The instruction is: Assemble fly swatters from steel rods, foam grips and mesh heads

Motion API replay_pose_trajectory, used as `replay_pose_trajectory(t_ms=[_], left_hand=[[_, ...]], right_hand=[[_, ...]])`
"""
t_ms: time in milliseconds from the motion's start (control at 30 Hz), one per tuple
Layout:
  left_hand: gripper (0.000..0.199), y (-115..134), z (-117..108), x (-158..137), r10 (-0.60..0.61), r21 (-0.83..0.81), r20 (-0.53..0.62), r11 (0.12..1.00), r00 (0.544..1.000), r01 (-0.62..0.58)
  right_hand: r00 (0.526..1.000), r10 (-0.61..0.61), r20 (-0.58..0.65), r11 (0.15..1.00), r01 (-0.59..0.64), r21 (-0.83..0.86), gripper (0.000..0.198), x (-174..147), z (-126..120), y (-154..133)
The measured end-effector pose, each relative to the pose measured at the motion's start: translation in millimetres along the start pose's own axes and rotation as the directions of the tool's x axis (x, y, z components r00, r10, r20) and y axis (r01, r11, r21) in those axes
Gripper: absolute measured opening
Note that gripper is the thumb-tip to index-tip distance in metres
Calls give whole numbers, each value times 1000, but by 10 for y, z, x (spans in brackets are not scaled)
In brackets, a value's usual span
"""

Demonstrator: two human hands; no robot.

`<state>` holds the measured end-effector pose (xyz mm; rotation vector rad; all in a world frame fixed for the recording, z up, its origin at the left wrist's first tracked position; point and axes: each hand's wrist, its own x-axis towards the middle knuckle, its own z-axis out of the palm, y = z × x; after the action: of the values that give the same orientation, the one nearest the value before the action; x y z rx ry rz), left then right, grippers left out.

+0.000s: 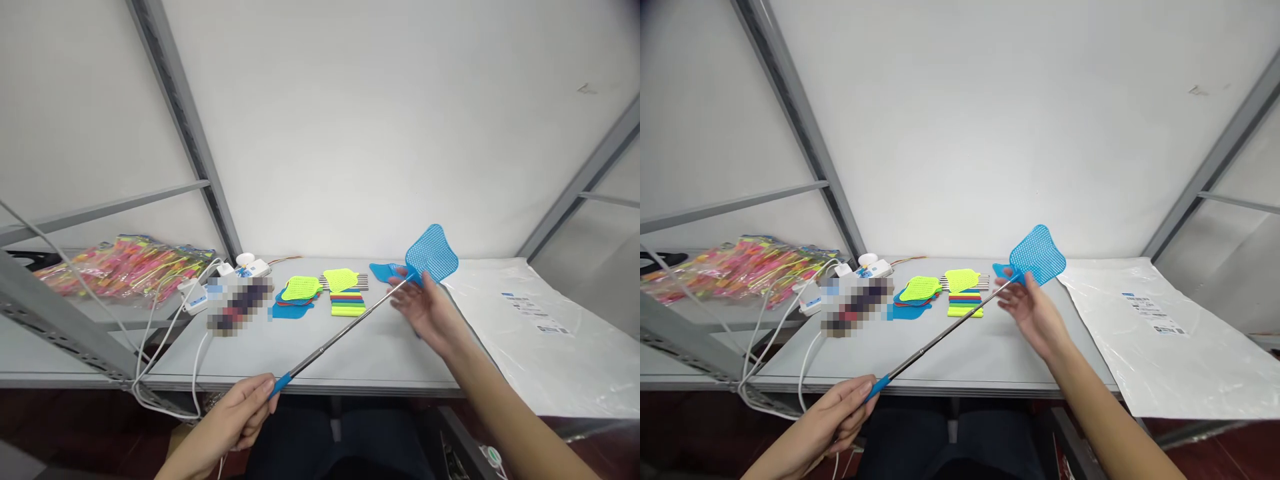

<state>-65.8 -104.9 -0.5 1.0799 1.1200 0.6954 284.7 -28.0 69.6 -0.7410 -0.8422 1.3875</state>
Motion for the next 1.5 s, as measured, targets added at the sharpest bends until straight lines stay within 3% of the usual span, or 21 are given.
replay_pose_trajectory(t_ms=[100, 200, 400, 600, 733, 833, 933, 1067, 1133, 1200, 1267, 1367, 1433, 1500], left_hand=[[44, 5, -15, 29, -30, -24, 57, 999, 998, 31], [42, 54, 60, 49, -14, -61, 83, 998, 996, 19], [41, 149, 267, 48, 67, -104, 80, 993, 995, -58], [41, 174, 435, 87, 131, -164, 98, 980, 987, -113], [39, 166, 500, 130, 98, -221, 134, 973, 986, -67], [38, 150, 652, 222, 87, -320, 140, 947, 986, -38], [34, 176, 936, 403, 112, -387, 144, 921, 983, -48], [37, 299, 1370, 772, 150, -424, 227, 905, 962, -41], [34, 383, 1549, 967, 204, -311, 276, 944, 939, -114], [30, 479, 1684, 1138, 288, -41, 318, 956, 903, -290], [28, 579, 1774, 1284, 381, 264, 388, 827, 839, -497], [26, 711, 1844, 1500, 450, 550, 535, 458, 715, -699], [25, 761, 1870, 1664, 450, 654, 598, 206, 664, -728], [30, 767, 1889, 1839, 451, 712, 620, 20, 642, -702]], right_hand=[[982, -119, -144, 986, 135, 102, 27, 175, -67, -98], [958, -247, -144, 967, 254, 33, 26, 134, 110, -11], [959, -264, -105, 962, 255, -96, 34, -231, 542, 397], [983, -183, -16, 966, 176, -192, 33, -333, 642, 588], [997, -38, 65, 983, 49, -174, 36, -235, 577, 554], [988, 62, 140, 967, -24, -255, 39, -252, 542, 645], [962, 131, 239, 897, -12, -442, 35, -341, 509, 781], [980, -65, 186, 641, 183, -745, 27, -331, 290, 709], [986, -128, 108, 532, 160, -831, 30, -240, 60, 523], [985, -174, 19, 455, 97, -885, 35, -117, -225, 284], [965, -255, -64, 320, 22, -947, 38, 22, -523, 54], [942, -276, -189, 10, -194, -981, 43, 250, -910, -147], [933, -244, -264, -149, -305, -941, 44, 407, -1093, -150], [928, -205, -312, -221, -355, -909, 41, 547, -1209, -73]])
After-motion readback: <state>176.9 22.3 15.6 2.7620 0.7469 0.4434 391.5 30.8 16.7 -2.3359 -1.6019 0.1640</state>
